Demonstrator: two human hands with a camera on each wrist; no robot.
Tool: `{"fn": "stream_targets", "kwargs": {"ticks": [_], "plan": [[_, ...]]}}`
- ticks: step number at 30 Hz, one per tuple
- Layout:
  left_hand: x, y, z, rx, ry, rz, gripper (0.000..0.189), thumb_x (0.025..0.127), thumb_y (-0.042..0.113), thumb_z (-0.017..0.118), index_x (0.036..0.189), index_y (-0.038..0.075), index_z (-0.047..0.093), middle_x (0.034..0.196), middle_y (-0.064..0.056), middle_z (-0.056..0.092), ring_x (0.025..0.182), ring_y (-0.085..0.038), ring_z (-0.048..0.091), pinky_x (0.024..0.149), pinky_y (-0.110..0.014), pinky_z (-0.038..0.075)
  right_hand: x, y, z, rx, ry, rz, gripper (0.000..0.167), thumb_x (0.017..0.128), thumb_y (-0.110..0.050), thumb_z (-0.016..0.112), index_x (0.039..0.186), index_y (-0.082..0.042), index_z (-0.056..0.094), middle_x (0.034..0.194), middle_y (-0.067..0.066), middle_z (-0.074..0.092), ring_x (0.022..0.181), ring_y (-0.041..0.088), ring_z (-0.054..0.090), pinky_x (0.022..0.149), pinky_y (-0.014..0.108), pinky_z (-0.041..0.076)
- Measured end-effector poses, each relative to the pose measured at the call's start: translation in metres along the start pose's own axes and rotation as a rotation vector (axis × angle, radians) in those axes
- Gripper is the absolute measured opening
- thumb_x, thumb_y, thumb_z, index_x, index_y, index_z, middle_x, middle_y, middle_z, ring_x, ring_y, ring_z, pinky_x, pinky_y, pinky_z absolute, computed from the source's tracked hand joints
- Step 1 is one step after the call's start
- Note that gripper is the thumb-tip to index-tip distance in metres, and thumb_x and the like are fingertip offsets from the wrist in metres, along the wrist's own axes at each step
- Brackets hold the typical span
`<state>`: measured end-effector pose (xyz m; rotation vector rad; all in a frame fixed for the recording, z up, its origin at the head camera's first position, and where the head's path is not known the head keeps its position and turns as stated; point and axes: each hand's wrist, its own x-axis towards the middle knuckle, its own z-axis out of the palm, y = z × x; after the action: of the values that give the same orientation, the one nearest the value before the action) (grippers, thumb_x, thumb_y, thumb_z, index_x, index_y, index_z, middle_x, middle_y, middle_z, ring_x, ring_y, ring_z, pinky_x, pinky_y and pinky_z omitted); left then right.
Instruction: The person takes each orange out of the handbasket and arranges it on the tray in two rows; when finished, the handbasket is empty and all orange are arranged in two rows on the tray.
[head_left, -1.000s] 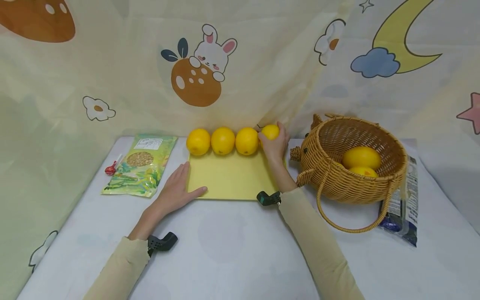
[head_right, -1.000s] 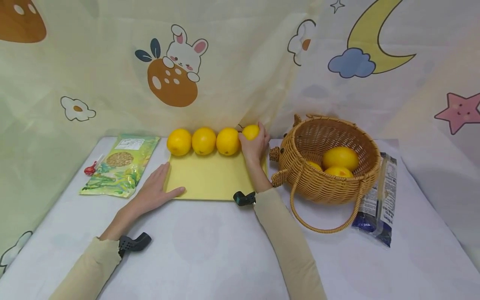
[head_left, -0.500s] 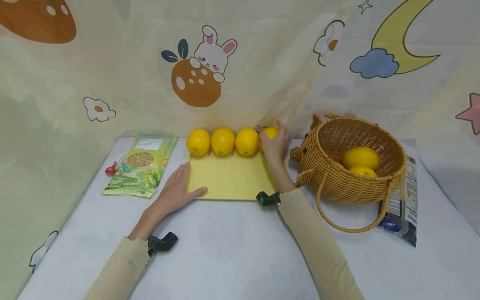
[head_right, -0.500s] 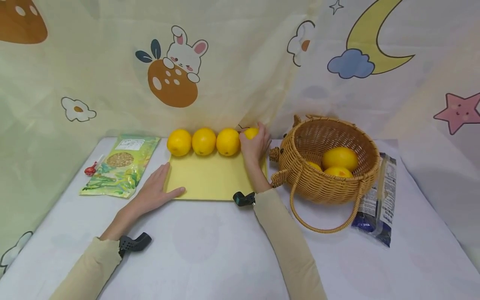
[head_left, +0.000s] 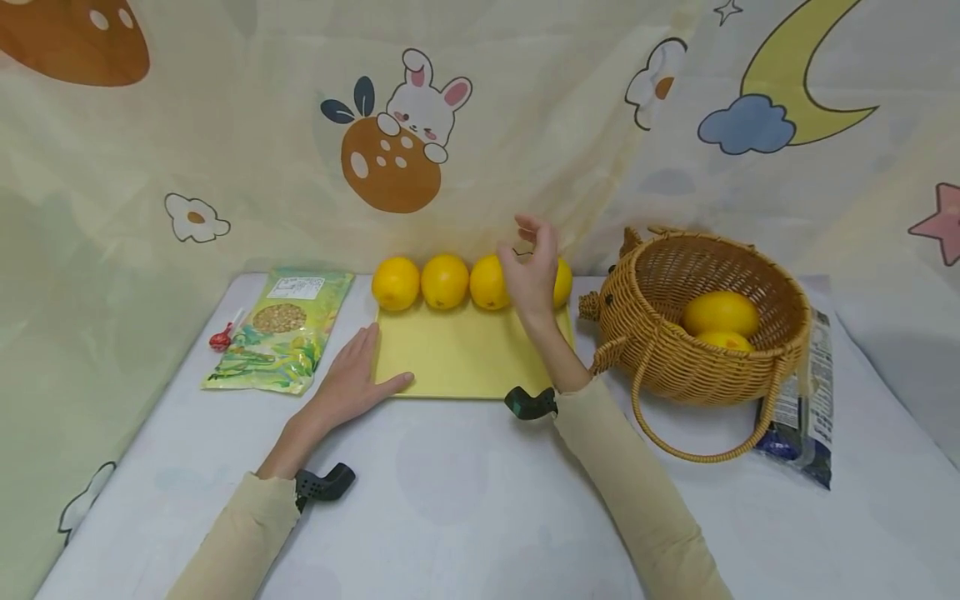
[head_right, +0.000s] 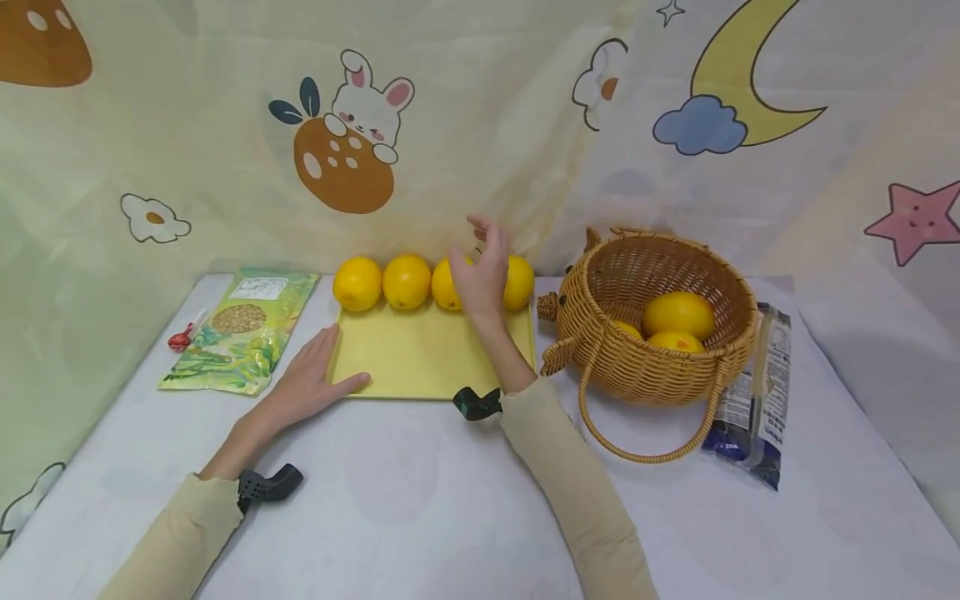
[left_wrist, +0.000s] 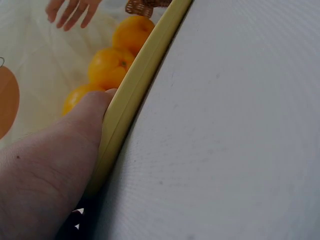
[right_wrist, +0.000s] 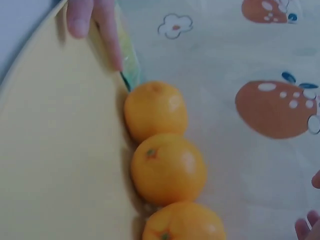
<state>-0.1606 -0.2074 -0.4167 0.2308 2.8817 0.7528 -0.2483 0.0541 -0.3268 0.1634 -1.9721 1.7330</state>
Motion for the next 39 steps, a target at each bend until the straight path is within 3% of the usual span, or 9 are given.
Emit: {"fn": "stream_targets", "kwargs": {"ticks": [7,17,21,24,27,30,34,39], "plan": [[0.001,0.0,0.001,0.001,-0.004,-0.01,0.114,0.084,0.071,0.054,0.155,0.003,-0.003,0.164,-0.019,0.0,0.152,-0.037,0.004,0.123,-0.055,0.01,-0.007,-0.024,0.0,0.13,-0.168,0.03,0.032,0.091,-0.006,0.062,0.121,0.0,0.054,0.125,0.023,0.056,0.11,0.03,0.059,0.102,0.039,0.046],[0.001,0.001,0.001,-0.009,-0.005,-0.016,0.114,0.084,0.072,0.054,0.155,0.003,-0.003,0.164,-0.019,0.0,0.152,-0.037,0.004,0.123,-0.055,0.009,-0.005,-0.027,-0.007,0.15,-0.346,0.11,0.023,0.096,-0.017,0.06,0.112,-0.001,0.06,0.116,0.012,0.063,0.107,0.025,0.061,0.1,0.035,0.048],[0.001,0.001,0.0,-0.01,-0.007,-0.013,0.114,0.084,0.07,0.054,0.155,0.003,-0.003,0.164,-0.019,0.0,0.152,-0.037,0.004,0.123,-0.054,0.01,-0.007,-0.037,-0.01,0.32,-0.437,0.121,0.017,0.099,-0.018,0.054,0.104,-0.004,0.063,0.103,0.005,0.068,0.095,0.019,0.065,0.093,0.029,0.054],[0.001,0.001,0.0,-0.006,-0.007,-0.011,0.114,0.084,0.071,0.054,0.155,0.002,-0.003,0.164,-0.02,0.0,0.152,-0.037,0.004,0.123,-0.055,0.01,-0.011,-0.046,-0.012,0.512,-0.552,0.115,0.022,0.101,-0.021,0.046,0.098,-0.008,0.064,0.094,0.0,0.069,0.085,0.015,0.068,0.087,0.027,0.057],[0.002,0.0,-0.001,0.002,-0.007,-0.01,0.114,0.084,0.071,0.053,0.155,0.003,-0.003,0.164,-0.02,0.001,0.151,-0.038,0.005,0.123,-0.055,0.011,-0.015,-0.055,-0.013,0.61,-0.652,0.083,0.029,0.1,-0.024,0.04,0.097,-0.009,0.064,0.091,-0.001,0.07,0.082,0.014,0.068,0.083,0.027,0.058],[0.002,0.0,-0.002,0.005,-0.005,-0.011,0.114,0.084,0.072,0.053,0.155,0.003,-0.003,0.164,-0.02,0.001,0.151,-0.038,0.005,0.122,-0.055,0.011,-0.018,-0.06,-0.014,0.561,-0.693,0.031,0.03,0.099,-0.022,0.04,0.098,-0.005,0.064,0.09,-0.001,0.07,0.082,0.014,0.068,0.084,0.028,0.058],[0.001,0.0,-0.002,-0.007,0.002,-0.003,0.114,0.084,0.072,0.054,0.155,0.003,-0.003,0.164,-0.019,0.001,0.151,-0.038,0.005,0.123,-0.055,0.011,-0.018,-0.066,-0.017,0.467,-0.71,0.024,0.024,0.098,-0.018,0.045,0.1,-0.003,0.064,0.092,-0.001,0.07,0.083,0.016,0.068,0.088,0.032,0.058],[0.002,0.001,-0.001,-0.017,0.014,0.001,0.114,0.084,0.071,0.054,0.155,0.003,-0.002,0.164,-0.019,0.002,0.152,-0.037,0.005,0.123,-0.054,0.011,-0.011,-0.086,-0.043,0.349,-0.799,0.019,0.017,0.097,-0.011,0.05,0.102,-0.007,0.065,0.096,-0.002,0.07,0.085,0.018,0.068,0.088,0.032,0.057]]}}
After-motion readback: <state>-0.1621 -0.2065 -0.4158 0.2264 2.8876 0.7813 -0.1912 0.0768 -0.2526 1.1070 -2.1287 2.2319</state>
